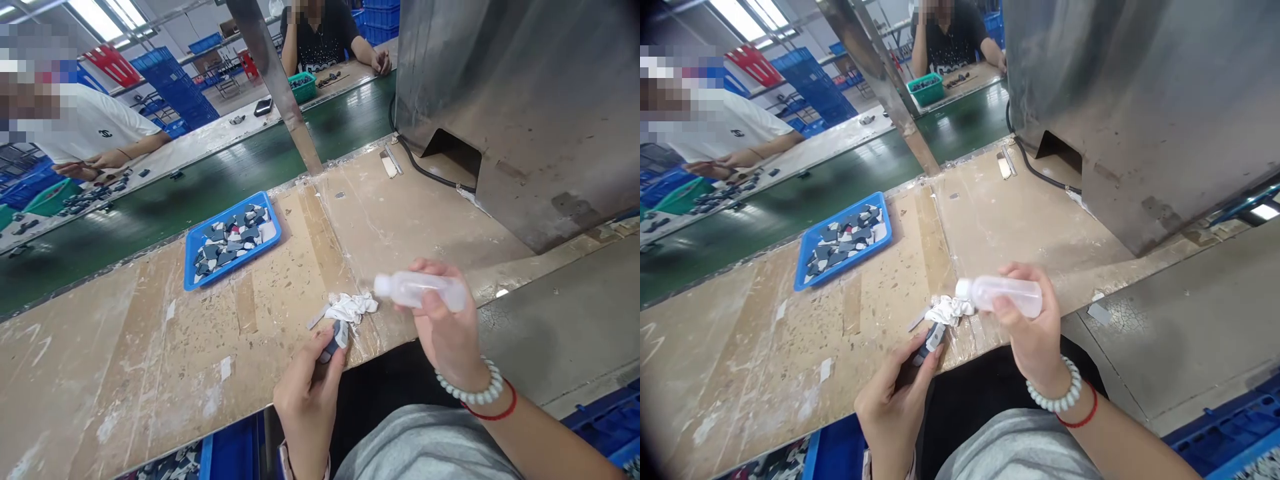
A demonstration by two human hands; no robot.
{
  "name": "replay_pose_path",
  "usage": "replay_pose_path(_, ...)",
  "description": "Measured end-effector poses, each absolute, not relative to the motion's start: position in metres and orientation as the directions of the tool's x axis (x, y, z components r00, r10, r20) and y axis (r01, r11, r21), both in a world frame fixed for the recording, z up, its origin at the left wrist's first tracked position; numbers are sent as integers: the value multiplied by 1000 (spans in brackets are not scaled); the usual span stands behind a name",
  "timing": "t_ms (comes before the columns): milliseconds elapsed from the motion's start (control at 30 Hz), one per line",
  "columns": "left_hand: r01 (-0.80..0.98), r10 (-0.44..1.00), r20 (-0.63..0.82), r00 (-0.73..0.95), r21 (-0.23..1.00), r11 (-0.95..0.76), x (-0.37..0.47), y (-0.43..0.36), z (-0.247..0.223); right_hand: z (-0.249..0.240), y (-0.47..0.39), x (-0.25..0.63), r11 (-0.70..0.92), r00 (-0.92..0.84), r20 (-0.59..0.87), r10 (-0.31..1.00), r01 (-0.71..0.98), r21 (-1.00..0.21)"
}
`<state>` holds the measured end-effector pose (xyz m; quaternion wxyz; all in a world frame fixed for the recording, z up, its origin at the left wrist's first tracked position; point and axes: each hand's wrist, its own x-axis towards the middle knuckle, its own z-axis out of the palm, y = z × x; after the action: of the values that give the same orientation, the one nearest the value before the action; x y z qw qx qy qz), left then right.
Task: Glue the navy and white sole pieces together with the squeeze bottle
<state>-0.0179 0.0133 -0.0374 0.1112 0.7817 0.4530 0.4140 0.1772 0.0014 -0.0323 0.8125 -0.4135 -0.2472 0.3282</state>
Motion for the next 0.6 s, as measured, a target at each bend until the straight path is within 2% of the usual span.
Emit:
replay_pose_path(133,578,787,570,235,570,-585,-18,12,-36,-29,0,191,338,566,26,824,-454,-824)
replay_pose_path(267,518,776,581,246,598,-612,-15,6,-23,-32,-10,205,317,596,27,803,-387,-866)
replay_pose_path(400,459,773,578,263,630,-627,-15,-2,-10,-30,-24,230,309,660,101,744,-206,-928)
replay_pose_path(500,415,787,568,242,672,-613,-14,-7,-5,-27,-22,248,226,640,196,743,35,-973)
replay_pose_path(600,368,794,564,227,705,-606,-14,-7,-4,-28,-8,254,108,608,241,757,248,-963)
